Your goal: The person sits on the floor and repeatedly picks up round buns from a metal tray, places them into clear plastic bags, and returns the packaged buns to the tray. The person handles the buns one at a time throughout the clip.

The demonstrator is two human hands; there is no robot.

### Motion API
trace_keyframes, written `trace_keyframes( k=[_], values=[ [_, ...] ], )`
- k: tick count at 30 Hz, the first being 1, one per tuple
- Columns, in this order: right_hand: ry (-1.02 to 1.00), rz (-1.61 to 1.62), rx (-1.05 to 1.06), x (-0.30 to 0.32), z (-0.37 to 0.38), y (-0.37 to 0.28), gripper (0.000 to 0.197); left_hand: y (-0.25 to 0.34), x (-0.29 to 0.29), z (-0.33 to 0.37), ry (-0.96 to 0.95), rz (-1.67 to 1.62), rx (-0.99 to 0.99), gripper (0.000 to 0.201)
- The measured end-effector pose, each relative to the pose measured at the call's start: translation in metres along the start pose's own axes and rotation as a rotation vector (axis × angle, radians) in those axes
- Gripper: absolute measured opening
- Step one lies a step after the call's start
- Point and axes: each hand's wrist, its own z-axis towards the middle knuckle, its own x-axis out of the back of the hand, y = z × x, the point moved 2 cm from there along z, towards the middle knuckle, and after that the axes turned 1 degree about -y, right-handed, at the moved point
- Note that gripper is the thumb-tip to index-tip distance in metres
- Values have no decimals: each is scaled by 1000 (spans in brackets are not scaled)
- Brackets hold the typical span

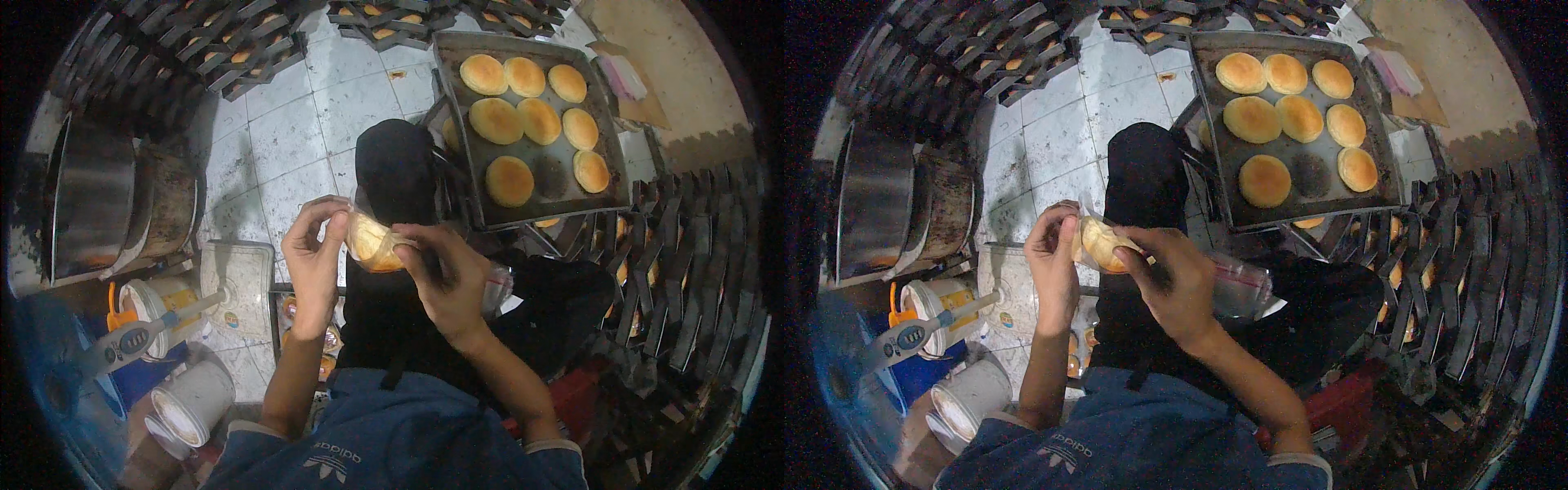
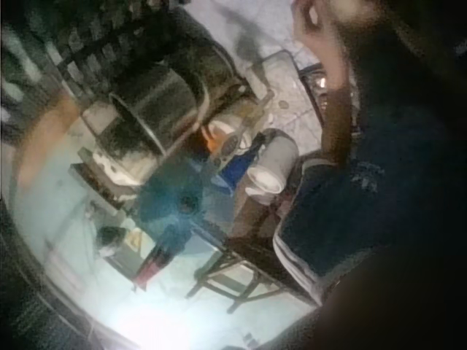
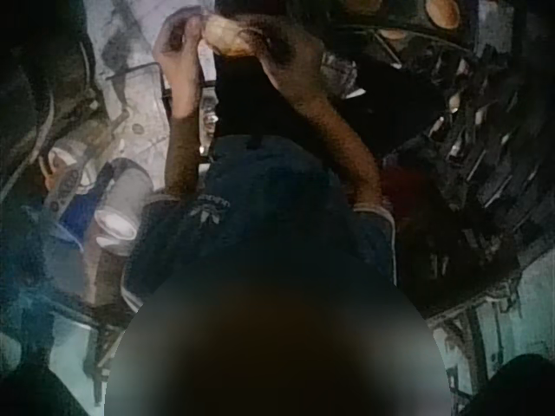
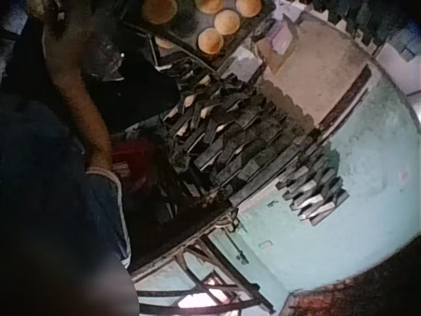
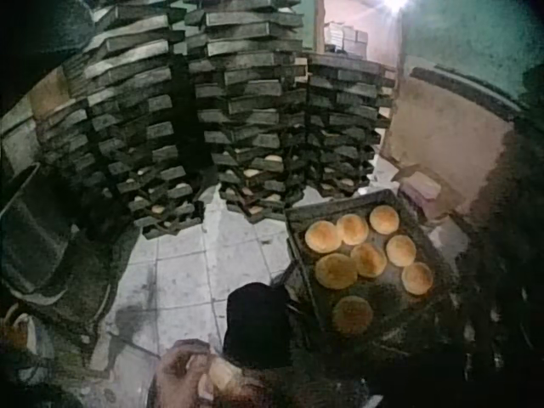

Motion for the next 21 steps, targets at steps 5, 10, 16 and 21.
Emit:
trace_keyframes(
  k=[5,10,16,21],
  values=[
    [105,45,1,-2,48,-26,13,36,-17,27,41,-5,88,19],
    [66,-124,73,23,66,-19,17,47,1,45,173,146,197,26],
    [-27,-191,-340,24,-15,56,30,-61,26,-44,31,-43,462,27],
    [264,427,-732,13,-24,94,32,-75,22,-45,59,45,401,34]
  ],
)
